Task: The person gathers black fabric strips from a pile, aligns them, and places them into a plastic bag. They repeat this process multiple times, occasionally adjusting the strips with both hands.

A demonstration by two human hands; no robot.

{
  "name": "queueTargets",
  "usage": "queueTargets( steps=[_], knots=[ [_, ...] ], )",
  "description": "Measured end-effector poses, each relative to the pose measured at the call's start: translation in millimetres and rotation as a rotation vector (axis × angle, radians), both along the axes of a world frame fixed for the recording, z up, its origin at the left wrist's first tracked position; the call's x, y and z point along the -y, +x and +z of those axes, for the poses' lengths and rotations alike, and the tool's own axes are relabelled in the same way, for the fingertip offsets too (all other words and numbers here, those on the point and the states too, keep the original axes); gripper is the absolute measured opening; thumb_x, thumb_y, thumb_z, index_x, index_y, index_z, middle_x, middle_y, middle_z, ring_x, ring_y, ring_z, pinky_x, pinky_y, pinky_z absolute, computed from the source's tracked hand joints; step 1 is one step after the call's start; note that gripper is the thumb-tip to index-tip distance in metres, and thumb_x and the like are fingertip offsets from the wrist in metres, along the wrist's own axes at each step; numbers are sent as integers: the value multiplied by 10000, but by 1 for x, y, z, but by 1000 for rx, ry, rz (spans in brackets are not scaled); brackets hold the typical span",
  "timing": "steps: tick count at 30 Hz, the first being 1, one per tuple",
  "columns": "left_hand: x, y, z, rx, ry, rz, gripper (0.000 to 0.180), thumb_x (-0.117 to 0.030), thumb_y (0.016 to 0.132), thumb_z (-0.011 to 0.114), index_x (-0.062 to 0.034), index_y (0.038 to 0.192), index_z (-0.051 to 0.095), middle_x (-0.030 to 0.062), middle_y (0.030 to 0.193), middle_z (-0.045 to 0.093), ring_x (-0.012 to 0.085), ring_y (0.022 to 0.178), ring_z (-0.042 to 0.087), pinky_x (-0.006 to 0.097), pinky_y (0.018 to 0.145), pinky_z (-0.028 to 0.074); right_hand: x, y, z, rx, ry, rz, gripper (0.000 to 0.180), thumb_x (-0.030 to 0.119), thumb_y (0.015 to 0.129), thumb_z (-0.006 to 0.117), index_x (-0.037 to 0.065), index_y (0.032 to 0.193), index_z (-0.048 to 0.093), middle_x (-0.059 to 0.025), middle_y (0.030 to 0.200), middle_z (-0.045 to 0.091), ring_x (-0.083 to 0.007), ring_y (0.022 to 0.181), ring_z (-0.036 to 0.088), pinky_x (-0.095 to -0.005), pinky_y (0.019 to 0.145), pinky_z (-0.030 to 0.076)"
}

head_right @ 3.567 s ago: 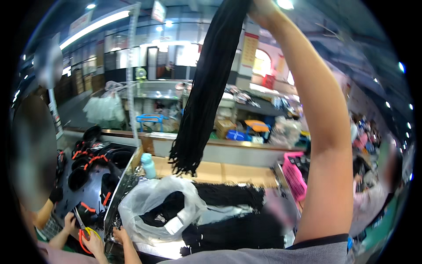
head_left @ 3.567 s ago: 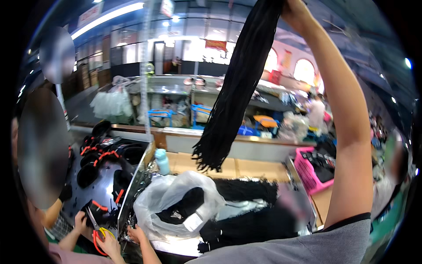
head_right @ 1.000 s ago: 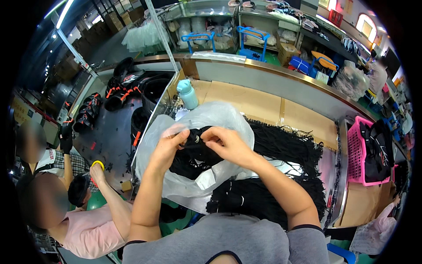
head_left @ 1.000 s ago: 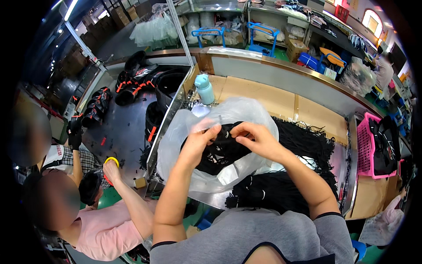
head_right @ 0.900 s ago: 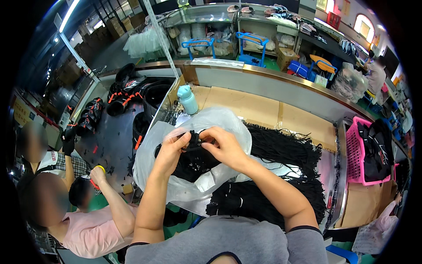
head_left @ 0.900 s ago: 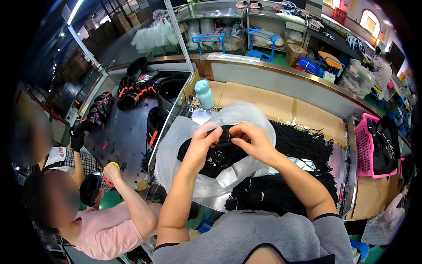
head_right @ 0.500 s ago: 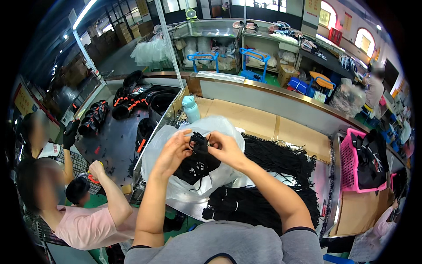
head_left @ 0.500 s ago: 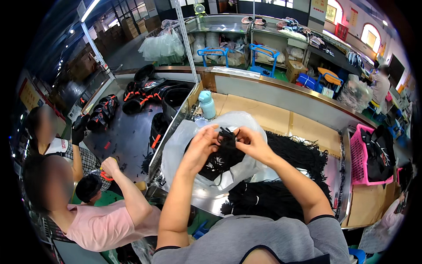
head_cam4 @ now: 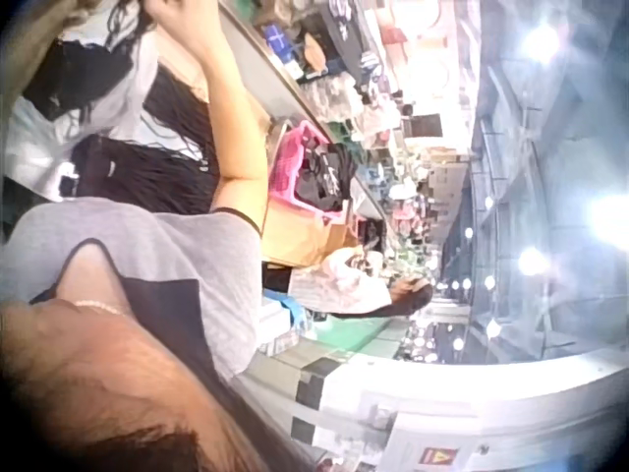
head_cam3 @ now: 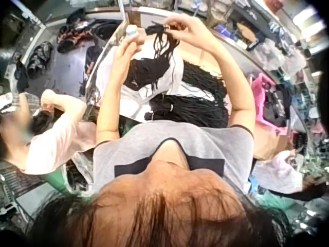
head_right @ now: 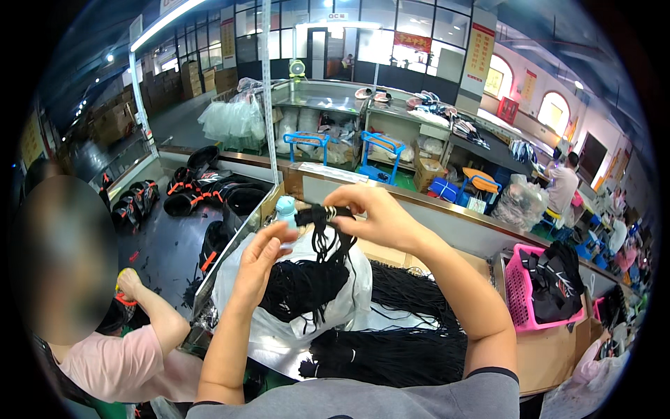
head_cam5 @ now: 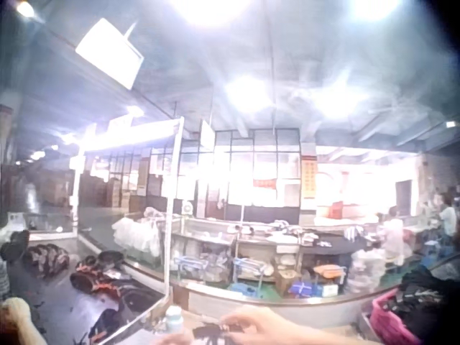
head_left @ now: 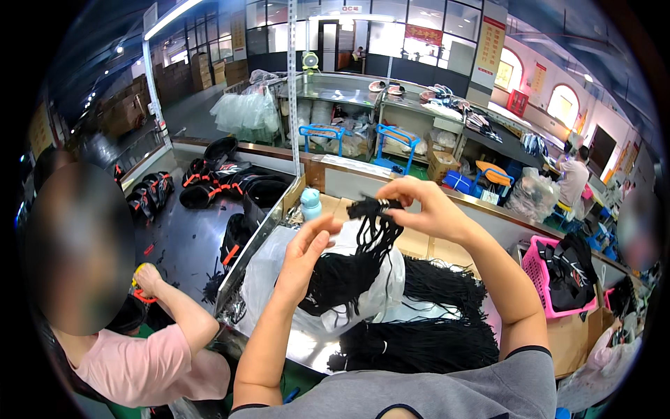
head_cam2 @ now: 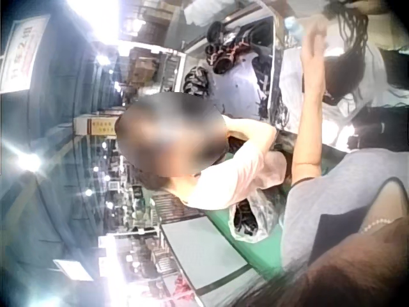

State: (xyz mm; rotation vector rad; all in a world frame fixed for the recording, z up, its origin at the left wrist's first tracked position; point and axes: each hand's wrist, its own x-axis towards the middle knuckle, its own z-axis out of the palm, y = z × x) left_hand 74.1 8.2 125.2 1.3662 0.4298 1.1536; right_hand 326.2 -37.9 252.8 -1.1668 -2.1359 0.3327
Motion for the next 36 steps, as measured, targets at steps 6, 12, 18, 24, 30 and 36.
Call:
queueTargets(
  steps=[6,12,18,24,30,36],
  knots=[
    [34,4,41,-315,690,328,587,-120,787,822,-76,1308,556,75,1300,565,223,1200,566,340,968,480,2,-24,-21,129,-139,154,297,175,835,699,58,1107,687,-96,1004,685,-254,924,614,-364,794,514],
    [25,-7,-5,-186,67,31,230,-5,870,678,-45,1091,629,11,934,641,116,884,625,273,819,507,7,-34,-27,148,-322,185,267,212,868,704,51,1080,690,-69,991,693,-195,909,643,-350,805,512],
    [9,-16,-33,265,-334,-263,161,-66,939,600,-44,1098,614,14,912,632,109,862,589,256,855,441,-4,-13,-66,-966,-717,392,252,114,944,666,90,1193,635,-31,1208,658,-112,1120,587,-303,998,444],
    [23,0,-13,-137,223,465,316,-51,901,631,-47,1215,601,74,1158,639,198,1118,606,329,946,457,-8,-21,-47,-1087,-620,194,356,242,930,701,49,1220,632,-79,1149,695,-169,1068,656,-338,964,491],
    [32,16,36,-208,536,520,272,-142,913,681,-58,1169,646,78,1190,650,211,1106,600,333,929,447,-9,-33,-50,-1179,-677,215,213,195,960,675,106,1153,656,1,1078,713,-97,979,655,-293,872,493],
    [14,27,69,-134,483,552,137,-160,882,721,-74,985,694,-4,900,705,117,854,626,296,788,417,4,-41,-50,-1039,-656,203,232,209,967,673,81,1160,661,12,1077,695,-91,1001,636,-303,900,492]
  ],
)
